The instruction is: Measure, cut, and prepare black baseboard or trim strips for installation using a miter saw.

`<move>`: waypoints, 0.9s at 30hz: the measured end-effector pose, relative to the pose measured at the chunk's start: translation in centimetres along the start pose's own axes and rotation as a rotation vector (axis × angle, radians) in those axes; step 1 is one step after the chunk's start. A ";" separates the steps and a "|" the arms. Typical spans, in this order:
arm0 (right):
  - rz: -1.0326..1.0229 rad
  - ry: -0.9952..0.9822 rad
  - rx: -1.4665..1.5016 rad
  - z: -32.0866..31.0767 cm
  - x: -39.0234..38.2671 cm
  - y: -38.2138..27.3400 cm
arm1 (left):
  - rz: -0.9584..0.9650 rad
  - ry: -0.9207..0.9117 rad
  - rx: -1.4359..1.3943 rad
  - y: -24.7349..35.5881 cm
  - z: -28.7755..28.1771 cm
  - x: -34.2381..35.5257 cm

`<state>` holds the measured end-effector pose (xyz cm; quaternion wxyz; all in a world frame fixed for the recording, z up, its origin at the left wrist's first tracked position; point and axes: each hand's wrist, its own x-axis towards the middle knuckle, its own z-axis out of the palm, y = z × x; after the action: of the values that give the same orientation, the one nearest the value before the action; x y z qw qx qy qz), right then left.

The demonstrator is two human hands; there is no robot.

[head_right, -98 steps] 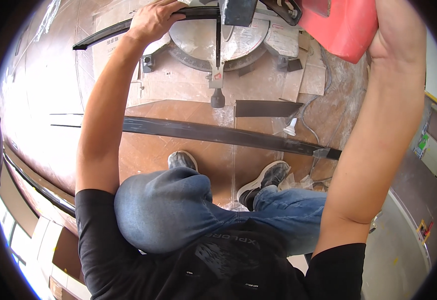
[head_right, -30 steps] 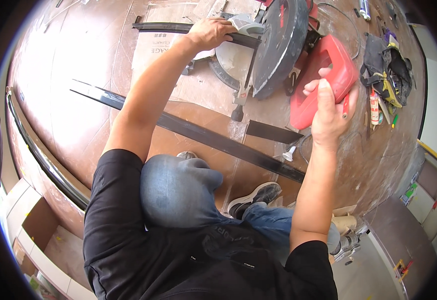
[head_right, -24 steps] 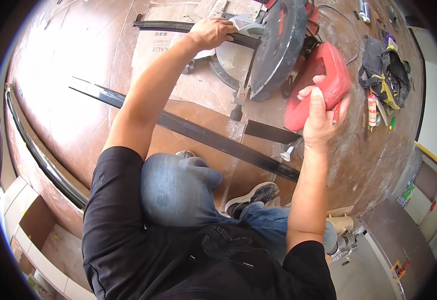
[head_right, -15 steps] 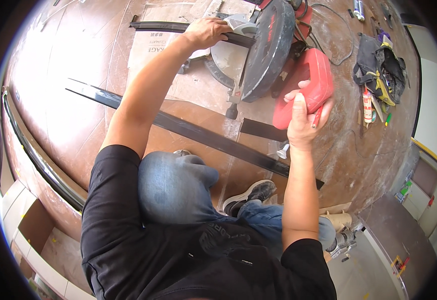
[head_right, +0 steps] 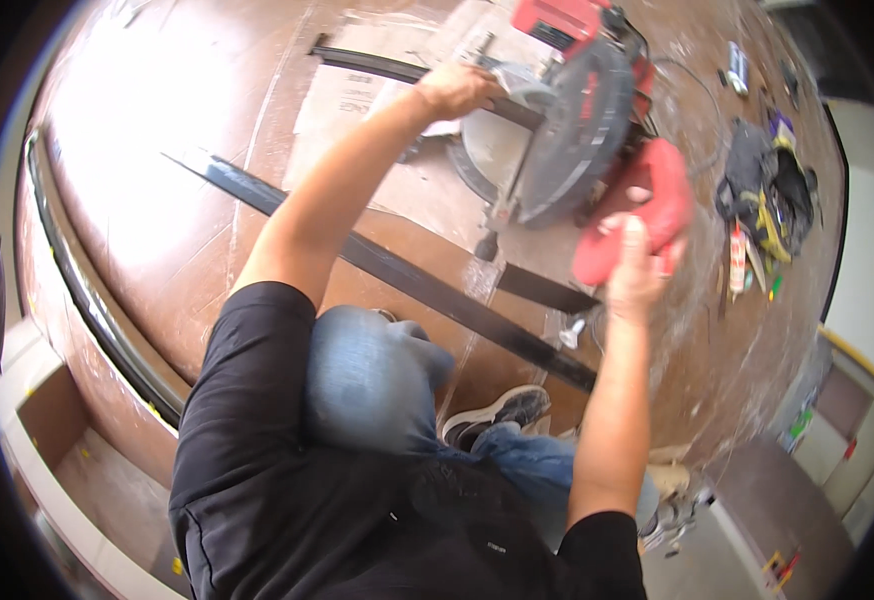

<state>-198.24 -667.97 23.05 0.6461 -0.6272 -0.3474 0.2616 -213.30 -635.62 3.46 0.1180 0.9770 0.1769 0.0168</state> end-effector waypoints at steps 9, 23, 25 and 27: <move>0.216 0.107 -0.369 -4.7 20.3 -9.7 | 0.089 0.266 -0.069 5.7 -8.6 -11.1; 0.267 -0.254 -0.663 -10.3 37.8 -7.4 | -0.596 -0.736 -0.113 9.5 3.9 -44.0; 0.072 -0.353 -0.806 -9.7 36.4 -8.0 | -0.601 -0.840 -0.204 9.1 3.5 -42.1; -0.241 -0.491 -0.979 -8.9 34.7 -9.1 | -0.565 -0.688 -0.168 9.0 3.9 -40.4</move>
<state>-170.58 -647.40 36.56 0.2052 -0.7306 -0.6376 0.1325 -247.77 -658.81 2.11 0.2486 0.8263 0.3851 -0.3274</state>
